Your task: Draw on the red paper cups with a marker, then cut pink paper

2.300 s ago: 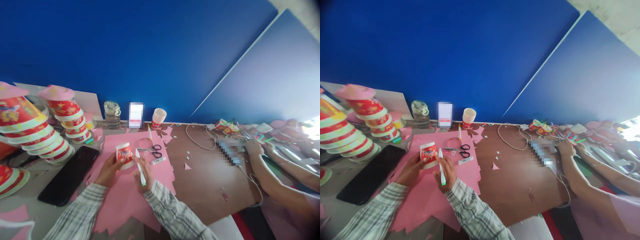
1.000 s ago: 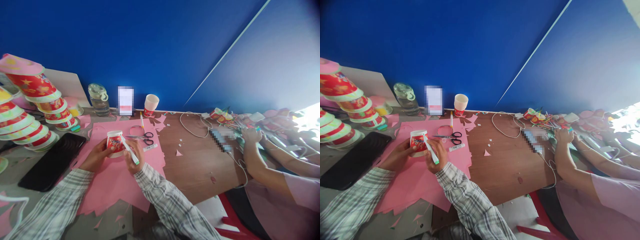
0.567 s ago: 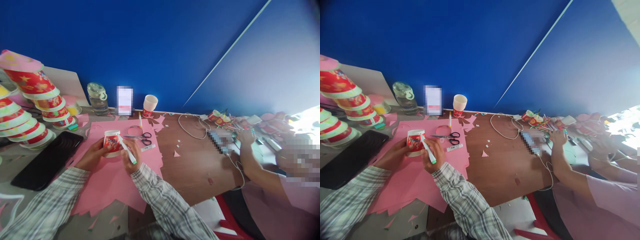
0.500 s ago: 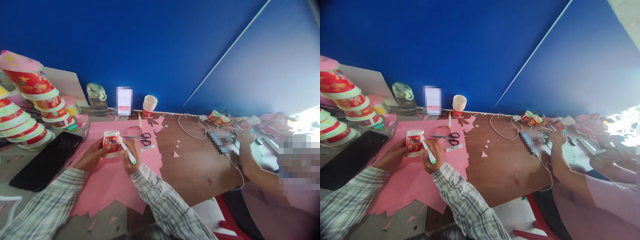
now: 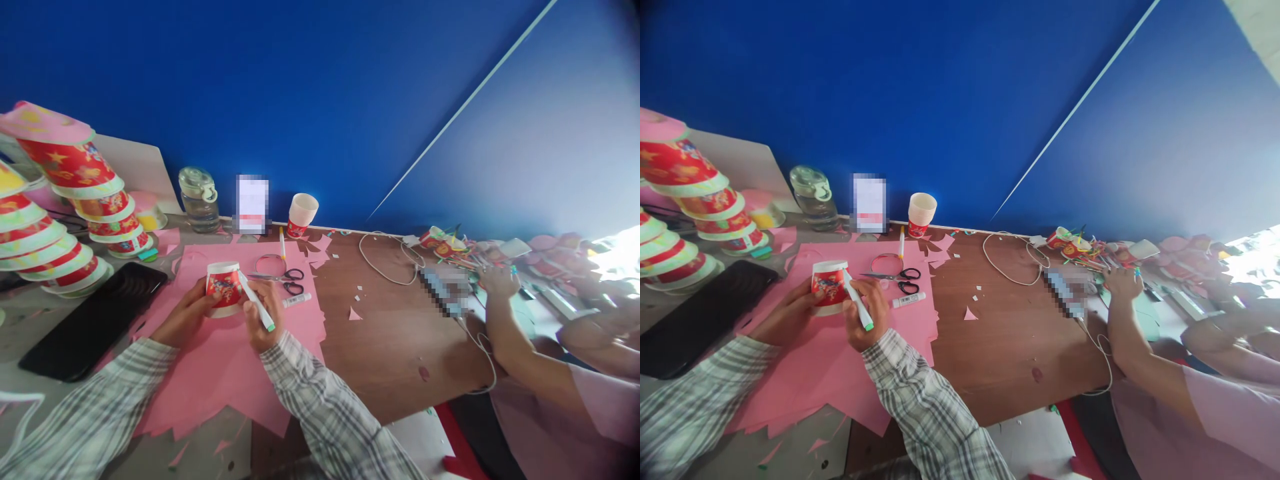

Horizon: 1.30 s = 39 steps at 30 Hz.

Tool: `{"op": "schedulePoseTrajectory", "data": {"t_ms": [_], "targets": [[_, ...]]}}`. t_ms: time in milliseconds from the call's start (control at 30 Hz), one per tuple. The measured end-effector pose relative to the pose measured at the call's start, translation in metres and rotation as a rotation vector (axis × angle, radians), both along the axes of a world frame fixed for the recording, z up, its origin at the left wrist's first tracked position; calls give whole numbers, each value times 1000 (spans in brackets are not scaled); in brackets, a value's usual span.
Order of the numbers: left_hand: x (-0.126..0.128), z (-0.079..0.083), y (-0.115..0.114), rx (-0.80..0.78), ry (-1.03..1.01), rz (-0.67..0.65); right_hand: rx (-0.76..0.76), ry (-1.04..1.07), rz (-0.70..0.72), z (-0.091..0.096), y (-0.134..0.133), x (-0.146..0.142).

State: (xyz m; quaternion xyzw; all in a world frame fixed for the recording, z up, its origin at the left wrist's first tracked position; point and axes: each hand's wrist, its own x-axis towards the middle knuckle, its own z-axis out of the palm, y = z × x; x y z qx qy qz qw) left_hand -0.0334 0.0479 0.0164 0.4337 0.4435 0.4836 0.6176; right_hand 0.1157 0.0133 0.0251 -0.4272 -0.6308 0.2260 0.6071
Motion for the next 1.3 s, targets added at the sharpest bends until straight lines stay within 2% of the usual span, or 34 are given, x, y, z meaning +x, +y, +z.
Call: {"op": "schedulePoseTrajectory", "data": {"t_ms": [200,300,533,767,1000,1300], "targets": [[2,10,0,53,119,62,5,-37,4,1,0,1],[1,8,0,74,138,26,30,-50,-3,2,0,1],[-1,3,2,141,364,4,38,-106,-4,1,-1,0],[-2,-4,4,113,308,-2,42,-93,21,0,-2,0],[0,3,2,86,239,9,33,-102,41,0,-3,1],[0,2,1,74,184,1,69,-43,16,4,-2,1]]}}
